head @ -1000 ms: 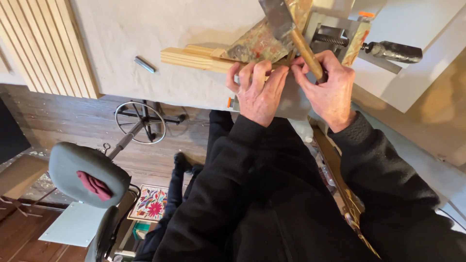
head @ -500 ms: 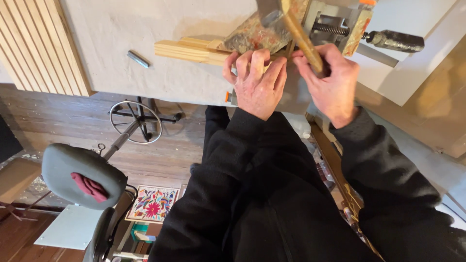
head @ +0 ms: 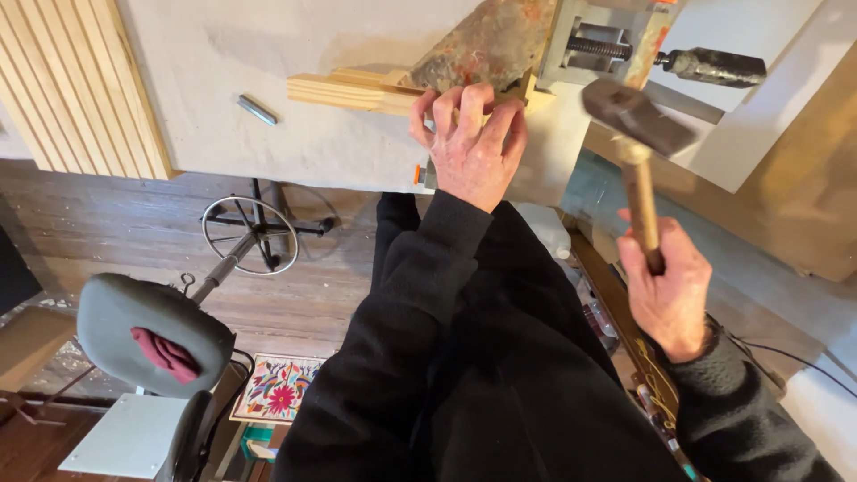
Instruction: Assemble wooden picture frames by gluing, clamping, and hammering pieces together.
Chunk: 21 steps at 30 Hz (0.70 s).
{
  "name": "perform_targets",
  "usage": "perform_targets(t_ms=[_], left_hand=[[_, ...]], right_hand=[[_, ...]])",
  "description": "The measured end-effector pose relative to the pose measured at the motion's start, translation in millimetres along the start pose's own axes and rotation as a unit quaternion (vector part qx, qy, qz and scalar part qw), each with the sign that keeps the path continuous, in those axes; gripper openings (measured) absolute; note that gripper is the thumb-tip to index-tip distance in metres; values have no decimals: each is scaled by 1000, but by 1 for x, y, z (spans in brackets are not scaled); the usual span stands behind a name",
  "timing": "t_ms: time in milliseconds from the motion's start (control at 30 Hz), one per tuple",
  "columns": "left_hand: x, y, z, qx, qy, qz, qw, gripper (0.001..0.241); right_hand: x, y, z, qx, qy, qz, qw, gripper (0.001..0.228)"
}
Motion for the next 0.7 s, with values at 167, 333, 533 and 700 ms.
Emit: perform_targets(t_ms=[167,333,533,700], left_hand=[[6,1,1,3,-14,-15,1000,17],[3,0,2,4,3,-16,1000,17],[0,0,1,4,1,3,1000,16],[2,3,3,3,-5,7,1000,16]], right_hand=[[7,7,8,-15,17,21,1000,29],[6,7,12,-9,32,31,999,32],[1,1,31,5,14,60,998,44],[3,-1,37,-40,30,71,996,45]])
Point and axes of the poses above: each hand's wrist, its own y-axis away from the middle knuckle, its own x-axis out of the palm, z = x × y, the point moved 1 cm from there along -y, towards the middle knuckle, and after that the axes turned 6 degrees about y, right-handed, at the moved point
